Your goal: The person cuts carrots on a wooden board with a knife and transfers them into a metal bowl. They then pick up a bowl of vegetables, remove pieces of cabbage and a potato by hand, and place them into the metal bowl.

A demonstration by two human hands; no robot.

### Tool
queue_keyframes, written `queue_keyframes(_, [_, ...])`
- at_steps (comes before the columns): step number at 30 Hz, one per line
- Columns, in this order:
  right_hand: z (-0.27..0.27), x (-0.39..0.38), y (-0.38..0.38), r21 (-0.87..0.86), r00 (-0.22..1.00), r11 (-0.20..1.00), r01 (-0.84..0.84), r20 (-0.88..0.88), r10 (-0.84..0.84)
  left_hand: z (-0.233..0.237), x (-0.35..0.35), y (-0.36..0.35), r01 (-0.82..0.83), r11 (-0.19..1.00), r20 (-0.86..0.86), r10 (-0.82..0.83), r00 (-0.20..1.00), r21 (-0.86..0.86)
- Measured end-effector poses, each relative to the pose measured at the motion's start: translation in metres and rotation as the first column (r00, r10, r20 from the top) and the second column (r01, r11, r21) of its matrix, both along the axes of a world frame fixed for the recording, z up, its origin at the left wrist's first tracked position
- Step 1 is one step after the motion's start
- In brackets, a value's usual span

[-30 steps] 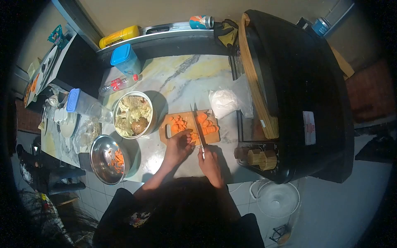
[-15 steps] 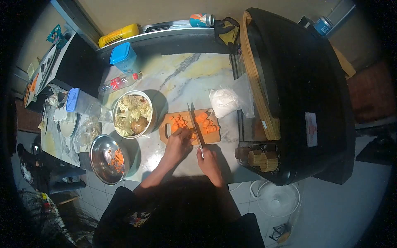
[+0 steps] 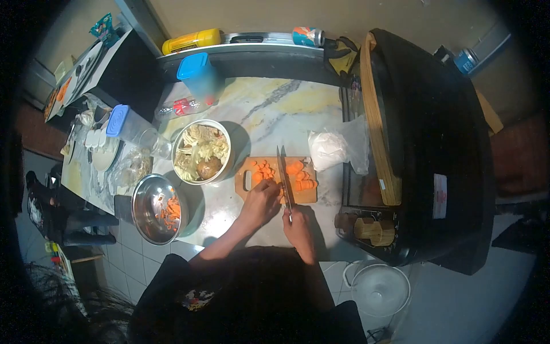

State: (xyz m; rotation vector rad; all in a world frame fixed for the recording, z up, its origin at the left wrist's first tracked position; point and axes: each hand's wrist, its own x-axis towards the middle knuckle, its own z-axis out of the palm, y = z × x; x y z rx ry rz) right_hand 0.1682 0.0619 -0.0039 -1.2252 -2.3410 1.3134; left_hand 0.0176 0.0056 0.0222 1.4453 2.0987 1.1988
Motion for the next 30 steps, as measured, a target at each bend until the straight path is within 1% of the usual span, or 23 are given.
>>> queue_keyframes(3, [0.002,0.000,0.001,-0.010,1.000,1.000,-0.004,0.004,0.004,0.000,0.001,-0.001,-0.012,1.000,-0.008,0.012,1.000,0.025])
queue_keyframes(5, [0.001,0.000,0.001,0.009,1.000,1.000,-0.014,0.004,0.014,0.001,0.001,-0.003,-0.006,1.000,0.000,0.006,1.000,0.017])
queue_keyframes(6, [0.003,-0.001,0.001,0.027,1.000,1.000,-0.016,0.008,0.016,0.001,0.001,-0.003,-0.018,1.000,-0.025,0.017,1.000,-0.025])
queue_keyframes(7, [0.005,-0.001,0.002,0.031,1.000,0.999,-0.020,0.004,0.020,0.001,0.001,-0.003,-0.022,1.000,-0.028,0.022,0.999,-0.021])
queue_keyframes(9, [0.010,-0.002,0.004,-0.069,1.000,0.998,-0.008,0.004,0.008,0.001,0.002,-0.004,-0.042,0.999,-0.016,0.042,0.999,-0.013])
queue_keyframes(10, [0.011,-0.003,0.004,-0.064,1.000,0.998,-0.013,0.002,0.013,0.003,0.001,-0.005,-0.047,0.999,-0.019,0.047,0.999,-0.009])
queue_keyframes(12, [0.011,-0.005,0.003,0.010,0.999,1.000,-0.028,0.031,0.027,0.007,0.000,-0.008,-0.079,0.997,-0.008,0.079,0.997,0.004])
queue_keyframes(13, [0.011,-0.006,0.002,0.015,0.999,0.999,-0.034,0.027,0.033,0.006,-0.002,-0.008,-0.085,0.996,-0.012,0.085,0.996,0.009])
queue_keyframes(15, [0.011,-0.007,0.000,0.083,0.998,0.996,-0.013,0.063,0.007,0.006,-0.007,-0.009,-0.080,0.997,0.008,0.080,0.997,-0.008])
queue_keyframes(16, [0.009,-0.008,-0.001,0.083,0.998,0.996,-0.019,0.063,0.014,0.007,-0.009,-0.012,-0.087,0.996,0.008,0.087,0.996,-0.008])
queue_keyframes(18, [0.005,-0.010,-0.002,0.123,1.000,0.992,-0.014,0.024,0.011,0.012,-0.010,-0.016,-0.044,0.993,-0.007,0.045,0.999,0.109])
queue_keyframes(19, [0.006,-0.011,-0.002,0.129,1.000,0.991,-0.020,0.020,0.017,0.015,-0.011,-0.019,-0.050,0.992,-0.010,0.052,0.999,0.115])
queue_keyframes(21, [0.008,-0.012,-0.001,0.113,1.000,0.994,-0.006,0.008,0.005,0.025,-0.015,-0.026,-0.034,0.994,0.088,0.025,0.996,0.103])
queue_keyframes(22, [0.006,-0.013,0.001,0.120,1.000,0.993,-0.017,0.006,0.016,0.032,-0.018,-0.030,-0.045,0.993,0.086,0.035,0.996,0.110])
queue_keyframes(24, [-0.002,-0.014,0.002,0.148,1.000,0.989,-0.006,-0.019,0.009,0.046,-0.027,-0.043,-0.045,0.988,0.178,0.019,0.984,0.147])
queue_keyframes(25, [-0.001,-0.015,0.003,0.152,1.000,0.988,-0.020,-0.020,0.023,0.051,-0.032,-0.049,-0.059,0.987,0.177,0.031,0.984,0.151])
queue_keyframes(27, [0.004,-0.018,0.003,0.100,0.997,0.995,-0.003,-0.075,0.011,0.063,-0.045,-0.062,-0.170,0.980,0.230,0.142,0.963,0.106])
queue_keyframes(28, [0.005,-0.019,0.003,0.100,0.997,0.995,-0.018,-0.075,0.025,0.071,-0.052,-0.067,-0.248,0.961,0.211,0.219,0.953,0.123])
queue_keyframes(29, [0.006,-0.018,0.003,0.157,0.998,0.987,-0.022,-0.057,0.032,0.076,-0.061,-0.070,-0.260,0.958,0.210,0.232,0.950,0.119])
queue_keyframes(30, [0.005,-0.018,0.002,0.212,0.999,0.977,-0.024,-0.040,0.033,0.080,-0.071,-0.075,-0.349,0.927,0.147,0.330,0.933,0.136])
